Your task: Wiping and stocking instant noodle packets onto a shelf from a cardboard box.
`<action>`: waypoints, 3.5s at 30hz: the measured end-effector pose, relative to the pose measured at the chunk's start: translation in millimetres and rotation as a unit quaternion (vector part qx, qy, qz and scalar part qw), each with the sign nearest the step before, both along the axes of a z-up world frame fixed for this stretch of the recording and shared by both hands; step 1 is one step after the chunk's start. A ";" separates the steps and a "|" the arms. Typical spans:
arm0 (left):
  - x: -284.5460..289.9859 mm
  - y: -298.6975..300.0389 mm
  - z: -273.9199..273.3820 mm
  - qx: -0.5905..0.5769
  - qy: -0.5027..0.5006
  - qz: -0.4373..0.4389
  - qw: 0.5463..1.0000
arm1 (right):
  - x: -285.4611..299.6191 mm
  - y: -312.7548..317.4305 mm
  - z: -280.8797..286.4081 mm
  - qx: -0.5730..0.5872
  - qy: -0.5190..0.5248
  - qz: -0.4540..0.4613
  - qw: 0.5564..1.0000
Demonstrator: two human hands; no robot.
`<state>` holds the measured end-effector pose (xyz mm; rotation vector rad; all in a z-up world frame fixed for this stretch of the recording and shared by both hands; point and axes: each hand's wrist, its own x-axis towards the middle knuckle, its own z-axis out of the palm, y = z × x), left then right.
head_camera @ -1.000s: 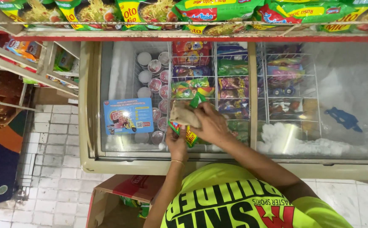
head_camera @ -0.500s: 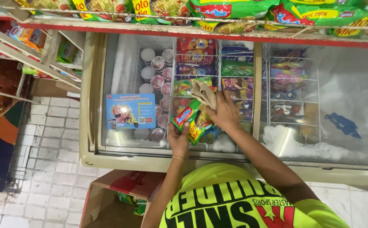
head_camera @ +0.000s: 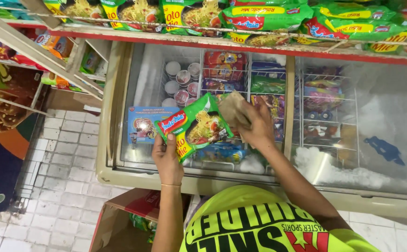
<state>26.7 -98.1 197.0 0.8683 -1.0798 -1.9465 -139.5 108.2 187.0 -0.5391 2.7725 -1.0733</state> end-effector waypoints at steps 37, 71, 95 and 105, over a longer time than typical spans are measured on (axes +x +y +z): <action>-10.8 29.6 70.9 -0.068 0.062 -0.165 0.982 | 35.7 36.0 -25.3 -0.650 -0.399 0.087 0.641; -383.2 -68.3 217.1 -0.659 0.075 -0.063 0.746 | -278.5 18.0 228.2 -0.171 0.225 0.029 0.959; -376.3 -58.2 204.2 -0.695 -0.114 -0.157 0.693 | -303.4 8.4 200.6 -0.065 0.213 0.024 0.974; -371.7 -63.5 196.9 -0.743 -0.056 -0.088 0.662 | -279.7 9.3 217.2 -0.120 0.172 0.042 0.977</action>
